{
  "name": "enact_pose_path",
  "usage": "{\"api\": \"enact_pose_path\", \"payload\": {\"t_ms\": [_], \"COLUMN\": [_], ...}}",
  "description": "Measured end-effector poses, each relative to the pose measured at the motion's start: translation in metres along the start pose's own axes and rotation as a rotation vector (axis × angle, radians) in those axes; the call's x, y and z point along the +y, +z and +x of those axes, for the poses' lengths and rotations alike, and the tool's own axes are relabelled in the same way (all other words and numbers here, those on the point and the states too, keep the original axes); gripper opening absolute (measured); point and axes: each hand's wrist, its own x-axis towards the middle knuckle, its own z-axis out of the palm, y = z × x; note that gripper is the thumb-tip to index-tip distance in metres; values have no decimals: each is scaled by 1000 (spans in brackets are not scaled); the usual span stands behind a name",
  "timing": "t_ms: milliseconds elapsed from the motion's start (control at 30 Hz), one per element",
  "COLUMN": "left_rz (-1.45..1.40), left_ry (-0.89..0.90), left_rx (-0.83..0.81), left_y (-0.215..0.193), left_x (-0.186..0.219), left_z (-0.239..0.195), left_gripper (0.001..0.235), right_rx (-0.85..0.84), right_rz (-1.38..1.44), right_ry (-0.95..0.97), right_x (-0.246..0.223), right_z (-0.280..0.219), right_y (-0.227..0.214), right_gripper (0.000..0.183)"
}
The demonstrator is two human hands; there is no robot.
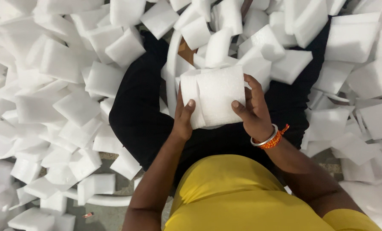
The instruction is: The person sits cross-legged on the floor and repeatedly picks up white foam blocks, aligns them, and places them under a stationary machine nozzle. The person handles the blocks one at a time and returns them to the surrounding pile after each cycle.
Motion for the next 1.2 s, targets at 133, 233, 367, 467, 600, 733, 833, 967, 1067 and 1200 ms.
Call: {"api": "enact_pose_path", "payload": {"t_ms": [133,233,367,467,600,733,833,967,1067,1200], "left_rz": [-19,-124,-281,-371,-211,-466,-317,-401,-321,-27], "left_ry": [27,-20,-82,-40,386,354,480,338,357,533], "left_rx": [3,37,130,199,54,-11,-96,-83,-90,-81], "left_y": [4,2,-10,-24,-43,-56,-60,-54,-45,-37], "left_x": [-2,-3,6,21,51,84,109,132,133,119], "left_z": [10,30,81,130,198,245,260,258,243,213], "left_gripper": [104,99,87,79,70,70,73,78,80,75], "right_rx": [43,142,189,169,88,22,-32,-21,37,79], "right_rz": [-17,-50,134,223,330,348,384,309,222,165], "right_ry": [-61,13,124,53,-86,-172,-197,-268,-277,-208], "right_x": [2,4,6,-2,-19,-39,-53,-62,-58,-43], "right_z": [4,26,87,137,208,264,287,287,278,252], "right_y": [4,6,7,7,3,1,2,6,10,14], "right_gripper": [64,56,56,57,53,50,41,42,46,53]}}
